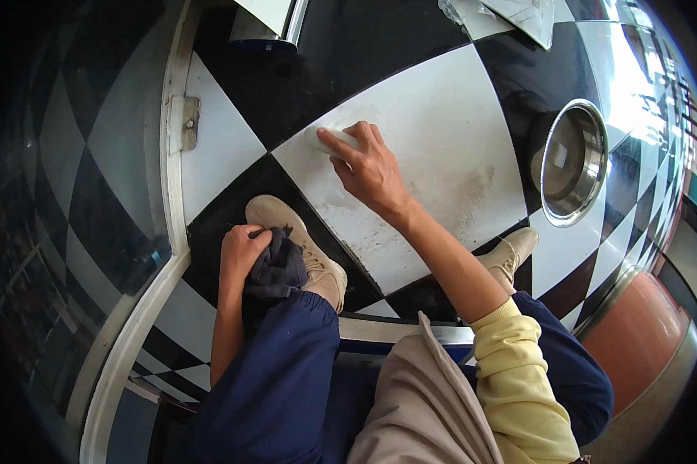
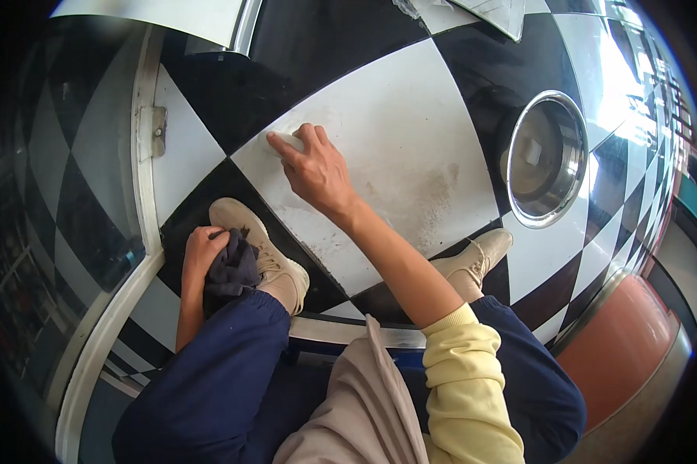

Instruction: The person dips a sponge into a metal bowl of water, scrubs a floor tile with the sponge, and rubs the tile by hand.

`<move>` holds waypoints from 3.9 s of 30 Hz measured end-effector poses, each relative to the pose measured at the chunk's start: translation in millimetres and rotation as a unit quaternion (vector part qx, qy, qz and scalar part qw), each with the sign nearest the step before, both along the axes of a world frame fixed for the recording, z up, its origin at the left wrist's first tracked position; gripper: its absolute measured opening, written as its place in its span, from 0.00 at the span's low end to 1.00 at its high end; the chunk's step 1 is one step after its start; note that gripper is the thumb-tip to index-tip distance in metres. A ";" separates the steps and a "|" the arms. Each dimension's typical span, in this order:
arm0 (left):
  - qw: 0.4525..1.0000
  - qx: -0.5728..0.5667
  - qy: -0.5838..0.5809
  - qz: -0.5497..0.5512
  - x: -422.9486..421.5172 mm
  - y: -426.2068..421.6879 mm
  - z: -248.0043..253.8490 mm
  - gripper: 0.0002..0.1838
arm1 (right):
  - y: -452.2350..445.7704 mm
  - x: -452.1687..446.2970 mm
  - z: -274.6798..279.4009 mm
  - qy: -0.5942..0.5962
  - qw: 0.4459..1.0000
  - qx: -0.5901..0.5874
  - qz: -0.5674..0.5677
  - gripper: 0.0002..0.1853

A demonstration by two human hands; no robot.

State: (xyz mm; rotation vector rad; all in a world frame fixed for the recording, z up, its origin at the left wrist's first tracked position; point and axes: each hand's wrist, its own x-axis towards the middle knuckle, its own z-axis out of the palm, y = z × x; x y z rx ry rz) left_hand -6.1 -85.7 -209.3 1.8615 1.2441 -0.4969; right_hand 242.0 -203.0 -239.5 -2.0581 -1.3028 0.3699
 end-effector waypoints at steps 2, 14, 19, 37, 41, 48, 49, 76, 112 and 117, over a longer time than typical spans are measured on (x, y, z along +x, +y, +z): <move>1.000 0.000 0.003 -0.008 0.6 2.4 -0.6 0.18 | -4.3 -11.1 -3.3 0.012 0.992 -0.013 0.126 0.23; 0.999 0.012 0.032 -0.010 -5.3 2.0 -7.4 0.21 | 43.1 8.2 -4.7 0.009 0.921 0.020 0.389 0.16; 0.999 -0.017 0.034 0.012 0.7 2.3 0.1 0.22 | 62.1 20.0 -7.8 -0.031 0.953 0.003 0.300 0.16; 1.000 0.011 -0.001 0.001 -0.9 0.1 -0.4 0.18 | -11.8 5.3 -4.5 0.000 0.999 0.008 -0.046 0.30; 1.000 -0.003 0.004 0.000 3.8 2.0 1.3 0.19 | -29.9 -37.3 -22.8 0.005 0.992 0.012 0.127 0.29; 1.000 -0.022 0.017 0.011 3.1 2.9 3.0 0.19 | -12.6 0.3 -5.3 0.012 0.996 0.005 -0.093 0.32; 1.000 -0.023 0.019 0.006 2.9 3.0 2.4 0.19 | -9.0 -8.2 -5.2 0.019 0.994 0.001 -0.105 0.31; 1.000 -0.014 0.021 0.019 7.3 0.5 8.2 0.18 | 11.8 -3.7 4.3 0.025 0.993 0.004 -0.114 0.25; 1.000 -0.007 0.013 0.006 -1.6 1.9 -1.9 0.19 | -11.1 -37.6 -14.3 0.014 1.000 -0.005 0.008 0.27; 0.999 -0.022 0.020 0.016 4.9 1.4 3.9 0.19 | -3.6 -16.5 -1.2 0.030 0.990 -0.026 -0.138 0.30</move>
